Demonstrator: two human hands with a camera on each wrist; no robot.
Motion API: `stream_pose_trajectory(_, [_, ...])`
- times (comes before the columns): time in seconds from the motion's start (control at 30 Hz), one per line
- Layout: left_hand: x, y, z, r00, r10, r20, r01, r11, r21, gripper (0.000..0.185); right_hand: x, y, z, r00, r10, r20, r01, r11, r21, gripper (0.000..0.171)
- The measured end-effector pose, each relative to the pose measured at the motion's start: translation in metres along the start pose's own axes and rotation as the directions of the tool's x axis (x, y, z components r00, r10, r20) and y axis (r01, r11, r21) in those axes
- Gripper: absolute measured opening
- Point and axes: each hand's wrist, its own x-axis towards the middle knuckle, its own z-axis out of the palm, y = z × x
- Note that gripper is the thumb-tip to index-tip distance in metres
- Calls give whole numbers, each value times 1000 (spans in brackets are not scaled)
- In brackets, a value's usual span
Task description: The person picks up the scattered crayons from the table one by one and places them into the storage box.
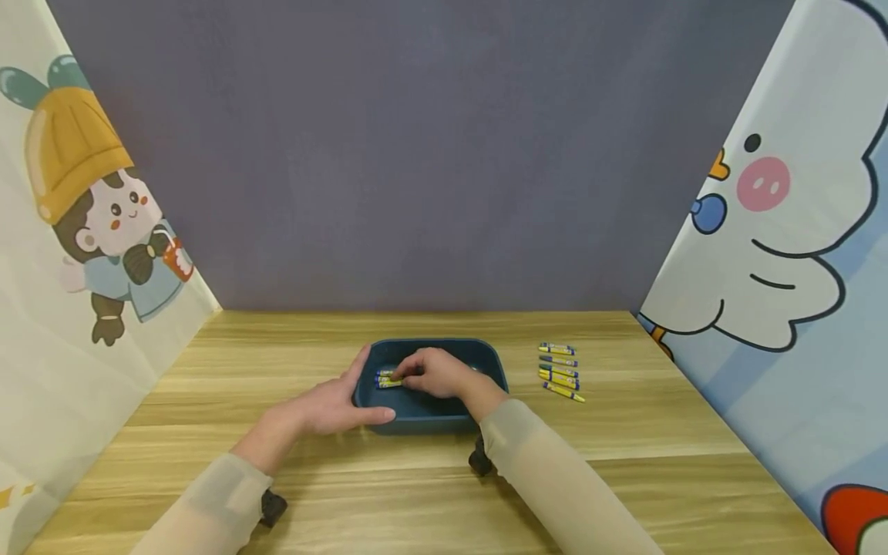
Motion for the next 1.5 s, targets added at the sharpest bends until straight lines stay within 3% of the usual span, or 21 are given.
stream_pose_trajectory(0.3, [-1,-1,-1,1000,12,-4,-12,1000,13,130,3,0,4,1000,-28,-4,27,994,-108,23])
stream_pose_trajectory(0.87, [1,-3,-1,1000,23,-7,-23,999,33,131,2,0,4,1000,-6,4,7,995,-97,23])
stream_pose_trajectory(1.23, [2,-1,-1,1000,6,9,-6,1000,-25,130,-4,0,-13,996,-37,-80,40,999,37,26])
stream_pose_trajectory(1.5, [2,-1,0,1000,15,-12,-16,999,-37,131,-39,4,-50,986,-32,-163,53,990,130,28])
